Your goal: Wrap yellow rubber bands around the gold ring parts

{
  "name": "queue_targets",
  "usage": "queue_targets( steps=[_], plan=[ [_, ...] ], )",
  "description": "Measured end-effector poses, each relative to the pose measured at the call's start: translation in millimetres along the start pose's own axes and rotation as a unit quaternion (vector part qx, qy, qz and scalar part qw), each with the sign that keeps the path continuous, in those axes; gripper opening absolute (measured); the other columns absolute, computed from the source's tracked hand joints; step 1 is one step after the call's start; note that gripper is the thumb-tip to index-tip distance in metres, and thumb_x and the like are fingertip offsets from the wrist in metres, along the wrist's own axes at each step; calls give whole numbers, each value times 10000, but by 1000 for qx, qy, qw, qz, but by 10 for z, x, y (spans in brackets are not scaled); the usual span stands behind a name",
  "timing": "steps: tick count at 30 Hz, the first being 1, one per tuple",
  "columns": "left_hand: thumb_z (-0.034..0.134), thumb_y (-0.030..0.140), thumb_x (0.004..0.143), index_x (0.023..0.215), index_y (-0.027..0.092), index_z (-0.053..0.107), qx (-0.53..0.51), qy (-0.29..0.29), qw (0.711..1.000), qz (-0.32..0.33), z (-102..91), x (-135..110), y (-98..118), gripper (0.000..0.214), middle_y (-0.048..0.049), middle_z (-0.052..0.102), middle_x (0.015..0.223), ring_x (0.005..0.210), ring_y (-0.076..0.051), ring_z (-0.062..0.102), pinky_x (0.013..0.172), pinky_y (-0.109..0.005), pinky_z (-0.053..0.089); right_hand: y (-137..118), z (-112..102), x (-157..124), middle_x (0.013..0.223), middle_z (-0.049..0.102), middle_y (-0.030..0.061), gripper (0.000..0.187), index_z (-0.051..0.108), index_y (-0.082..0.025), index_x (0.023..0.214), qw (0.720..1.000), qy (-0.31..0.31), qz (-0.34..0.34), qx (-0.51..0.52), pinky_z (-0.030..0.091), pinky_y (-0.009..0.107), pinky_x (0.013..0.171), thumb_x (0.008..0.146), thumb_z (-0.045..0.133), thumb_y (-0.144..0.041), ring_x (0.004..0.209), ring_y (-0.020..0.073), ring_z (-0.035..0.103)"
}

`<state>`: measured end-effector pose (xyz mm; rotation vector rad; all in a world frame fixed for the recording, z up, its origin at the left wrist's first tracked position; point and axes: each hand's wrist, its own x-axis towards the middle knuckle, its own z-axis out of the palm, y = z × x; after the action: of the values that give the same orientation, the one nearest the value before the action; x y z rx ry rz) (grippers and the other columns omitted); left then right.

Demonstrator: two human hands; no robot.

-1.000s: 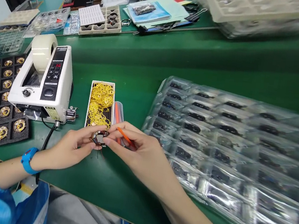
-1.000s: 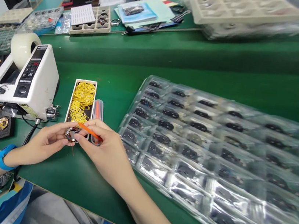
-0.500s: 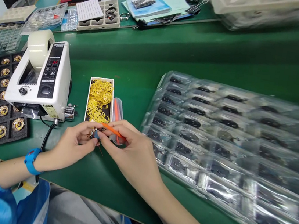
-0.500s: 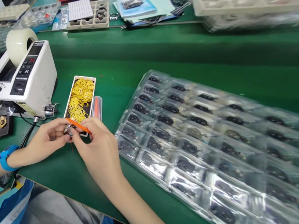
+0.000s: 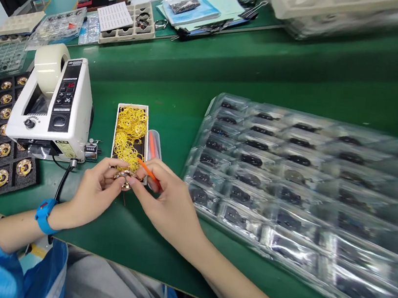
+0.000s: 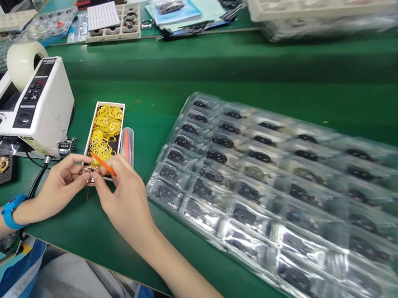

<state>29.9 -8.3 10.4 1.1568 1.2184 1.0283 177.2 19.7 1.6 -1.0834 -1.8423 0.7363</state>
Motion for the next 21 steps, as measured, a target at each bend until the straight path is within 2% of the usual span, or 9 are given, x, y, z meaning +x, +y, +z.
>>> queue_targets(
  steps=[3,6,8,10,12,14,16,18,21],
  plan=[
    [577,197,838,877,175,621,131,-13,990,55,-54,8,59,62,-30,676,821,741,-146,616,687,-258,482,-17,-9,-39,707,558,-2,150,491,-221,771,994,42,-87,-44,421,224,488,868,528,-113,591,124,551],
    [584,113,763,754,181,626,209,34,968,133,-103,13,150,80,-9,603,743,734,-145,540,672,-259,424,-59,-73,-115,725,634,16,111,542,-226,884,962,102,-233,-104,453,227,515,871,595,-130,620,133,605],
    [606,125,732,708,181,594,184,61,975,110,-116,19,189,62,14,555,673,668,-127,498,623,-248,389,-96,-120,-165,663,651,-5,106,583,-236,893,930,114,-316,-147,419,229,469,875,608,-135,516,112,560],
    [643,164,710,694,179,550,104,51,992,40,-114,29,194,95,27,566,647,612,-106,498,584,-234,379,-121,-136,-191,628,666,-19,166,635,-252,851,907,110,-359,-190,385,237,440,894,559,-110,447,95,511],
    [697,212,683,696,179,515,9,24,999,-23,-102,37,173,185,29,601,643,592,-97,538,559,-214,396,-125,-112,-178,651,697,-16,229,676,-267,823,897,129,-344,-245,383,245,446,888,551,-87,453,97,524],
    [746,269,670,719,182,498,-64,2,996,-66,-84,35,148,268,42,608,615,564,-92,564,519,-191,415,-106,-71,-136,705,727,9,198,696,-263,819,896,162,-300,-284,392,251,454,869,596,-99,476,108,544],
    [778,325,671,772,181,511,-102,-8,991,-92,-65,18,136,319,51,613,597,551,-91,586,511,-185,461,-76,-40,-90,758,745,39,151,695,-238,813,903,171,-270,-288,413,253,462,859,624,-114,495,120,560],
    [791,354,680,857,172,556,-114,-6,989,-95,-43,-11,137,345,45,636,612,576,-96,618,575,-212,532,-43,-30,-61,777,752,49,146,687,-221,802,911,152,-271,-271,441,252,478,867,614,-112,524,129,589],
    [776,342,715,985,163,629,-96,11,993,-66,-9,-62,138,356,28,665,637,606,-107,650,658,-252,580,-1,-34,-63,786,758,47,162,693,-215,843,919,119,-285,-245,495,253,528,878,587,-98,604,146,656]
  ],
)
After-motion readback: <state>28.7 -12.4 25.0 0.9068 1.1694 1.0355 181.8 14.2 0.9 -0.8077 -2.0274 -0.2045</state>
